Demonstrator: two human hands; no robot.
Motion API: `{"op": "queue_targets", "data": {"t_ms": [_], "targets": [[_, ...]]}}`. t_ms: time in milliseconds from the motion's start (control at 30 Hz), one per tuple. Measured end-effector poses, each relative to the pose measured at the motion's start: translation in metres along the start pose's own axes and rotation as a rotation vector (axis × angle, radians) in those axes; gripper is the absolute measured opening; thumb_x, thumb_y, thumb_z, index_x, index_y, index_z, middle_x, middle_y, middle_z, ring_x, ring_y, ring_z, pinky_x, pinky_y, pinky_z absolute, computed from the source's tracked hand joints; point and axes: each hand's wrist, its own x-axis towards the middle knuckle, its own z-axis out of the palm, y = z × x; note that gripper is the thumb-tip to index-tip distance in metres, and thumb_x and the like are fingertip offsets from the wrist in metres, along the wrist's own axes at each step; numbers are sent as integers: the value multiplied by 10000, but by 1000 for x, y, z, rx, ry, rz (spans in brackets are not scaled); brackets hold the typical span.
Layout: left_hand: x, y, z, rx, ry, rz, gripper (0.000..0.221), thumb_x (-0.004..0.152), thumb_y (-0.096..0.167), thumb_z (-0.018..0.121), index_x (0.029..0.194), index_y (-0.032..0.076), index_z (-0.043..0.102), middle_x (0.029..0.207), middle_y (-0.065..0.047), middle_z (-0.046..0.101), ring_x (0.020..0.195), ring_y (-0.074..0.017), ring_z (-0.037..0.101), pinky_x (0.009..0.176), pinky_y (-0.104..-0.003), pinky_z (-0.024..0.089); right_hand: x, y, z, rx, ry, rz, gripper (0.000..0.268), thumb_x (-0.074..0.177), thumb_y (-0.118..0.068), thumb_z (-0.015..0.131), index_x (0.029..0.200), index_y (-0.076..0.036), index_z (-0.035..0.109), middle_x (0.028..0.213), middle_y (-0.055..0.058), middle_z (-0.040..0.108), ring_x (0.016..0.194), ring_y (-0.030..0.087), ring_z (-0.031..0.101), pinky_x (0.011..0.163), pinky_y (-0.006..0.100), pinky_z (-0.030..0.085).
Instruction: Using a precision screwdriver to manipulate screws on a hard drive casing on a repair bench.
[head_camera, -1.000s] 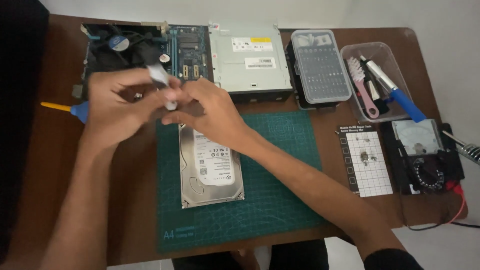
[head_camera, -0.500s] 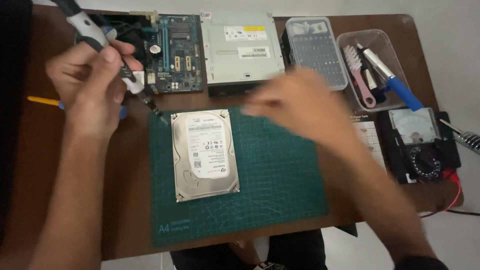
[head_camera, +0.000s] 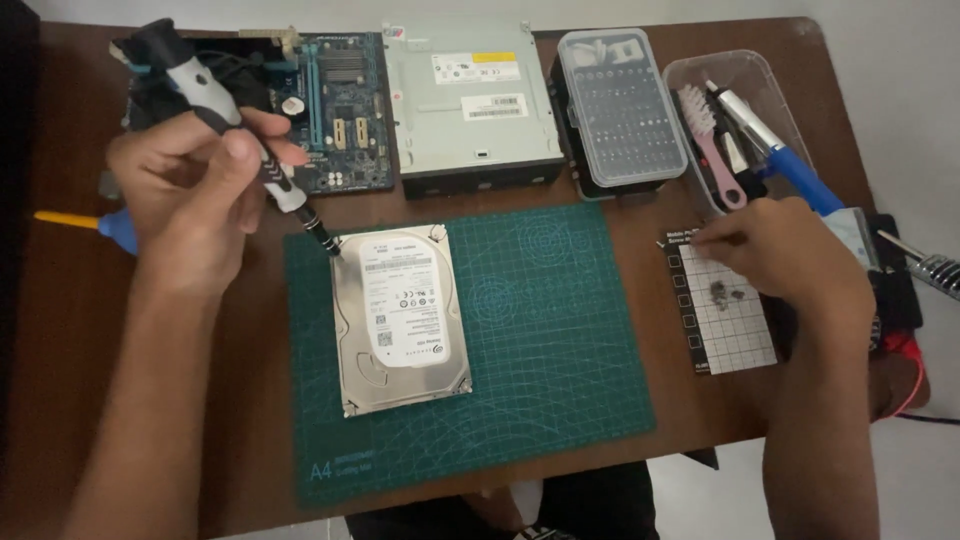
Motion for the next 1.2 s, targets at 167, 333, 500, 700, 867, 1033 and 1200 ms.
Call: {"op": "queue_targets", "data": {"t_ms": [167,333,500,700,867,1033,1200], "targets": [[-2,7,1,34,38,-47,428,878,412,562,990,0,592,843,-78,627,437,-47,387,385,-161,267,-10,-13,0,60,34,61,181,785,-151,652,934,-63,705,901,98,702,799,243,669,716,371,526],[-2,7,-2,17,14,23,348,920,326,550,998,-9,595,855,-77,632,440,-50,402,375,-154,288,-19,-17,8,-107,95,77,114,791,-188,618,855,-132,695,840,52,691,782,255,633,631,407,480],[0,10,-1,22,-18,30,203,953,151,533,987,-41,591,880,-149,631,557,-101,513,388,-147,295,-28,-21,11,-155,121,111,145,817,-219,590,921,-131,639,886,44,697,794,238,650,622,379,481],[2,19,4,119,-69,108,168,958,130,562,972,-29,613,813,-100,637,510,-72,495,396,-133,361,-42,-42,3,258,298,-343,179,716,-90,686,890,-76,647,856,52,682,746,145,657,686,251,547],[1,28,6,205,-88,111,97,939,52,597,913,-35,631,885,-135,651,516,-97,514,402,-167,414,-51,-123,5,497,229,-953,123,717,-70,658,823,-111,610,797,23,654,707,88,650,655,170,555],[0,31,4,263,-60,190,137,959,34,602,851,-38,648,822,-98,641,508,-100,498,404,-194,433,-62,-195,34,715,-4,-1255,173,769,40,637,825,-81,526,861,71,597,707,164,607,618,249,507],[0,27,3,286,-105,235,289,948,47,639,690,-13,522,658,-36,477,671,-86,431,597,-247,334,-38,-223,64,440,607,-1394,152,817,69,633,830,-33,521,859,121,583,696,217,558,680,342,488]]}}
